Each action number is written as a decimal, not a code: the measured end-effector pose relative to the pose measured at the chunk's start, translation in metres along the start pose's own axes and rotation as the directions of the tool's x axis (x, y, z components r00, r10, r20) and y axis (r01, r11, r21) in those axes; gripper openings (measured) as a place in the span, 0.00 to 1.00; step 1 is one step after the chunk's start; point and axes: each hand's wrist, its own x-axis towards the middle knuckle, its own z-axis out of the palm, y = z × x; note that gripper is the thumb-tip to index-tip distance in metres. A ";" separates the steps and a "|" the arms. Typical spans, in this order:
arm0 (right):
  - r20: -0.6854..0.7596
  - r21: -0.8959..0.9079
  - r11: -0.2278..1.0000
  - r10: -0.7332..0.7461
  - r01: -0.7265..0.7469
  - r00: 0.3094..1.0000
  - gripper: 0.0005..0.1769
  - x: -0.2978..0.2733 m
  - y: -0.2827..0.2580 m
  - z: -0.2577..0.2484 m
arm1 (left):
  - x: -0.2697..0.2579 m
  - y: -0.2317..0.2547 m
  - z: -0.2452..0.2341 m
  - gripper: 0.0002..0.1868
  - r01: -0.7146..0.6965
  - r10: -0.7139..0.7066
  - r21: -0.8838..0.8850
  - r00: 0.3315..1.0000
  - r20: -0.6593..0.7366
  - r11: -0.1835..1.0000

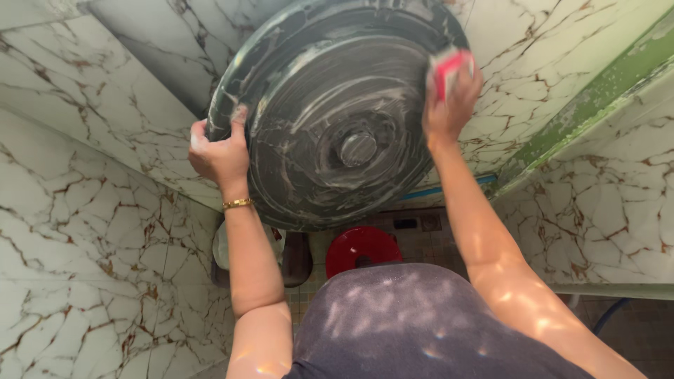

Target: The person scrubs a large, round, dark-colored lid with a red and white sponge. They hold the lid with their left hand and scrub the surface in circular motions with their right hand. The person rotates the lid to clean different sections and eventually lifts it to scrub the edges.

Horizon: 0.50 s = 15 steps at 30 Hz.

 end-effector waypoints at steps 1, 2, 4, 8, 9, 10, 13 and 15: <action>-0.052 0.016 0.998 -0.062 0.062 0.997 0.30 -0.002 -0.003 0.003 | 0.002 0.002 0.001 0.31 0.001 -0.001 -0.005 1.000 0.015 1.000; -0.105 0.028 0.992 -0.122 0.126 0.987 0.29 -0.007 -0.012 0.011 | 0.004 0.003 0.001 0.32 0.001 -0.001 -0.010 1.000 0.029 1.000; -0.088 0.170 0.982 -0.072 0.086 0.993 0.28 -0.008 -0.048 0.025 | 0.004 0.006 -0.002 0.31 0.004 -0.003 -0.025 0.999 0.044 1.000; -0.008 0.378 0.755 -0.576 0.536 0.817 0.26 0.044 -0.163 0.031 | 0.009 0.017 -0.008 0.31 -0.011 0.012 -0.012 1.000 0.013 1.000; -0.041 0.415 0.605 -0.733 0.679 0.679 0.33 0.051 -0.188 0.028 | 0.009 0.019 -0.011 0.32 -0.016 0.016 0.010 1.000 0.004 1.000; -0.014 0.367 0.575 -0.783 0.731 0.622 0.34 0.058 -0.199 0.021 | 0.008 0.020 -0.014 0.32 -0.028 0.029 0.025 1.000 -0.009 0.999; 0.047 0.188 0.551 -0.832 0.813 0.553 0.38 0.077 -0.188 0.028 | 0.014 0.019 -0.020 0.33 -0.066 0.068 0.050 0.997 -0.039 0.997; 0.108 0.313 0.733 -0.659 0.604 0.744 0.34 0.092 -0.127 0.032 | 0.017 0.013 -0.022 0.34 -0.073 0.075 0.047 0.997 -0.034 0.996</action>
